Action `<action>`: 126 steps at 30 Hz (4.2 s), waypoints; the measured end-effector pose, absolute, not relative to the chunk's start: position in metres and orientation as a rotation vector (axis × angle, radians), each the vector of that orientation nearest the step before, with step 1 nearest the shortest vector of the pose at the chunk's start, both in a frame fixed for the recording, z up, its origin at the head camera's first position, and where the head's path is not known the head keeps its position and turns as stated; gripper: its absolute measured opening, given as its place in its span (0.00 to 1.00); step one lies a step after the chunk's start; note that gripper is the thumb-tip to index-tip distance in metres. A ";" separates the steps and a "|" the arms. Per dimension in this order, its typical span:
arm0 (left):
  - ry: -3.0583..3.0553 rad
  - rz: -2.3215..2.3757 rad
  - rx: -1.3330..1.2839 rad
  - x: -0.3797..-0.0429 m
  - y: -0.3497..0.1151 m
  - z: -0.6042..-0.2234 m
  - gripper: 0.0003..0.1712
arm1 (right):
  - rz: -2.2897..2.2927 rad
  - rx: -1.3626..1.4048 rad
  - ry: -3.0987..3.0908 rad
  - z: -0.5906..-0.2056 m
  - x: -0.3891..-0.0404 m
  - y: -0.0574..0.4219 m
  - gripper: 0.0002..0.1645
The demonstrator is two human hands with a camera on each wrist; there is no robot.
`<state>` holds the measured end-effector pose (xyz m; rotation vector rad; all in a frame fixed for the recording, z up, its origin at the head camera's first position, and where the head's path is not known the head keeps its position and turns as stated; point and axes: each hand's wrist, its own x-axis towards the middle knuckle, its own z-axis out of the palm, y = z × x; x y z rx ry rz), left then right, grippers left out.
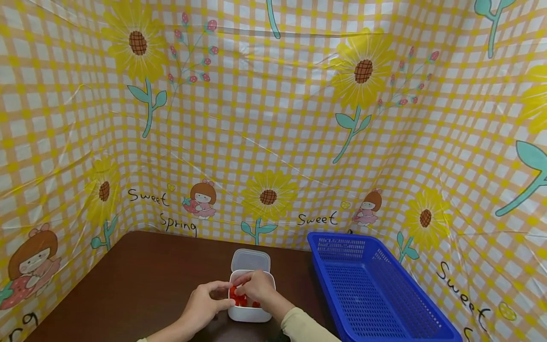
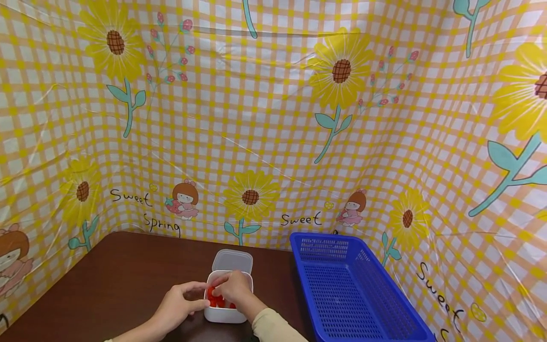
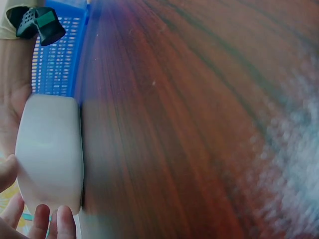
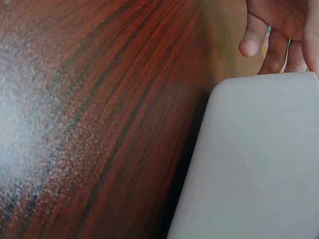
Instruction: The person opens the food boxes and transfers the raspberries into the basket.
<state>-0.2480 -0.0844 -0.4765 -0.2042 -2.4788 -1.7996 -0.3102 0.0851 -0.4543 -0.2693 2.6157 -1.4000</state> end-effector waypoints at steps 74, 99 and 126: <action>-2.504 -1.677 -0.277 -0.253 -0.085 -0.482 0.24 | -1.449 -0.474 2.515 -0.458 -0.308 0.085 0.03; -2.471 -1.629 -0.302 -0.251 -0.085 -0.484 0.23 | -1.228 -0.569 2.750 -0.464 -0.306 0.084 0.10; -2.474 -1.649 -0.299 -0.250 -0.085 -0.487 0.25 | -1.199 -0.682 2.699 -0.464 -0.306 0.083 0.09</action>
